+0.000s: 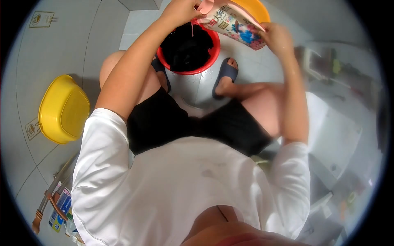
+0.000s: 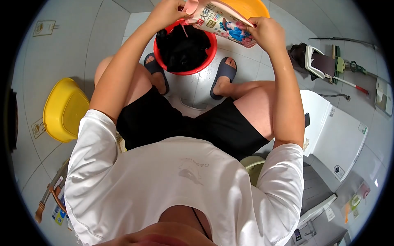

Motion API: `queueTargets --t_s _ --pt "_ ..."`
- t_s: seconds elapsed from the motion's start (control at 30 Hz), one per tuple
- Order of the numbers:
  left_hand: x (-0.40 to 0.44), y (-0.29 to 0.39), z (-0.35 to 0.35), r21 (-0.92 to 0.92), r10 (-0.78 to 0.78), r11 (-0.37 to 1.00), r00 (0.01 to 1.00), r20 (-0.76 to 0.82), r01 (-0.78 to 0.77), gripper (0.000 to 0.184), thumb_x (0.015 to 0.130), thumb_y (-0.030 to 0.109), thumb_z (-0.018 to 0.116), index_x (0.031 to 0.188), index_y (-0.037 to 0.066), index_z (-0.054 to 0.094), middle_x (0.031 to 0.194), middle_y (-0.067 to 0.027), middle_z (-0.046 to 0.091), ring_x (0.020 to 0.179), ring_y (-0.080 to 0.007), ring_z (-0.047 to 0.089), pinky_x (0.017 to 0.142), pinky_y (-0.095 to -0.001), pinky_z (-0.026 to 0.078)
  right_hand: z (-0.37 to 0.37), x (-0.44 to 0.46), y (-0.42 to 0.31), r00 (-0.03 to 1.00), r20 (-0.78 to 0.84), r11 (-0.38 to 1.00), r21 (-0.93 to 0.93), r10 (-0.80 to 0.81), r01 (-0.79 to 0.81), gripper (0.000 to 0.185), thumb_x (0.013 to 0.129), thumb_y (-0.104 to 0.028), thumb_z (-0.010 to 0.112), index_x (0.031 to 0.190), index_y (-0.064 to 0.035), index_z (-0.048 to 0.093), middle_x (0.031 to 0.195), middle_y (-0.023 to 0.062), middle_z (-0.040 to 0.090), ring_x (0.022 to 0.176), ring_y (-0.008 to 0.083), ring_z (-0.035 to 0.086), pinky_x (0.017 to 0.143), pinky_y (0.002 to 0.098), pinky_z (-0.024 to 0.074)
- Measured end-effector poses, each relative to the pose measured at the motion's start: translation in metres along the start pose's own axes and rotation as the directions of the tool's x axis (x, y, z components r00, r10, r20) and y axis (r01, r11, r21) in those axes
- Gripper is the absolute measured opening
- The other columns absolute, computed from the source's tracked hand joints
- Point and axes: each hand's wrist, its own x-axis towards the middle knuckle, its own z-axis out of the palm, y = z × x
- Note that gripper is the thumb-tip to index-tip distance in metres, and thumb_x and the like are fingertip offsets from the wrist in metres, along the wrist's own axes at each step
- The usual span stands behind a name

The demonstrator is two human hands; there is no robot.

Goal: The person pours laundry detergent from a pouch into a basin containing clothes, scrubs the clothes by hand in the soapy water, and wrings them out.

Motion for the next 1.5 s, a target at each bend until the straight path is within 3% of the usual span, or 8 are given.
queueTargets --t_s 0.1,0.3,0.83,1.03,1.1,1.2,1.33,1.5 --pt "0.0 -0.005 0.003 0.014 0.034 0.999 0.999 -0.033 -0.034 0.024 0.079 0.025 0.077 0.083 0.001 0.075 0.079 -0.0243 0.069 0.073 -0.0397 0.071 0.066 -0.0461 0.054 -0.011 -0.006 -0.01 0.999 0.043 0.999 -0.043 0.028 -0.026 0.024 0.092 -0.034 0.071 0.104 -0.0152 0.078 0.081 0.0103 0.074 0.073 0.0295 0.07 0.066 0.04 0.0524" --pt "-0.002 -0.006 0.001 0.088 0.023 0.996 0.998 -0.061 -0.018 0.024 0.077 0.024 0.079 0.085 0.001 0.075 0.083 -0.0248 0.07 0.077 -0.0407 0.071 0.068 -0.0476 0.055 -0.012 -0.006 -0.009 0.999 0.022 0.999 -0.037 0.036 -0.035 0.022 0.092 -0.031 0.07 0.108 -0.0165 0.077 0.082 0.0097 0.074 0.074 0.0279 0.071 0.066 0.0402 0.0527" --pt "-0.006 -0.022 -0.021 0.004 -0.156 0.988 0.982 -0.105 0.157 0.024 0.077 0.023 0.078 0.086 0.002 0.073 0.076 -0.0243 0.066 0.066 -0.0365 0.067 0.063 -0.0451 0.05 -0.003 0.013 -0.032 0.983 -0.163 0.996 -0.06 -0.08 0.071 0.029 0.085 -0.045 0.075 0.103 -0.0238 0.082 0.078 0.008 0.074 0.071 0.0298 0.071 0.063 0.0417 0.0549" --pt "-0.011 -0.037 -0.025 -0.003 -0.133 0.991 0.99 -0.04 0.133 0.023 0.074 0.023 0.081 0.082 0.003 0.076 0.073 -0.0215 0.069 0.064 -0.0301 0.069 0.064 -0.0417 0.052 0.002 0.014 -0.04 0.993 -0.081 0.996 0.029 -0.082 0.085 0.034 0.084 -0.052 0.075 0.097 -0.0217 0.083 0.071 0.0085 0.072 0.066 0.0287 0.07 0.061 0.0408 0.0541" --pt "-0.011 -0.035 -0.029 0.148 -0.209 0.971 0.969 0.134 0.189 0.022 0.079 0.02 0.082 0.09 0.002 0.077 0.076 -0.0163 0.074 0.064 -0.0236 0.069 0.065 -0.0395 0.054 0.005 0.014 -0.039 0.994 -0.04 0.993 0.05 -0.105 0.107 0.037 0.083 -0.054 0.075 0.096 -0.0198 0.083 0.069 0.0093 0.07 0.065 0.029 0.069 0.061 0.0415 0.0532" --pt "-0.011 -0.054 -0.016 0.133 -0.134 0.985 0.977 0.165 0.113 0.035 0.074 0.033 0.088 0.091 0.004 0.079 0.076 -0.0142 0.072 0.068 -0.026 0.069 0.068 -0.0383 0.054 0.003 0.008 -0.039 0.985 -0.062 0.986 -0.003 -0.164 0.164 0.037 0.082 -0.053 0.077 0.096 -0.0186 0.083 0.069 0.0096 0.07 0.065 0.0299 0.069 0.061 0.0422 0.0528" --pt "-0.01 -0.033 -0.017 0.254 -0.162 0.963 0.945 0.285 0.089 0.037 0.071 0.028 0.089 0.088 -0.002 0.075 0.075 -0.0167 0.07 0.068 -0.0245 0.068 0.067 -0.0377 0.054 0.001 0.006 -0.031 0.984 -0.031 0.984 -0.011 -0.177 0.176 0.038 0.081 -0.052 0.077 0.095 -0.0177 0.083 0.07 0.0098 0.07 0.066 0.0309 0.069 0.062 0.0426 0.0529" --pt "-0.005 -0.044 -0.002 0.101 -0.001 0.995 0.965 0.263 -0.026 0.039 0.072 0.022 0.087 0.099 -0.003 0.074 0.084 -0.0172 0.073 0.076 -0.0245 0.07 0.075 -0.0365 0.055 -0.005 0.004 -0.022 0.987 0.011 0.987 -0.028 -0.161 0.161 0.037 0.08 -0.051 0.078 0.097 -0.0182 0.083 0.073 0.0097 0.072 0.068 0.0313 0.069 0.063 0.0429 0.0533"
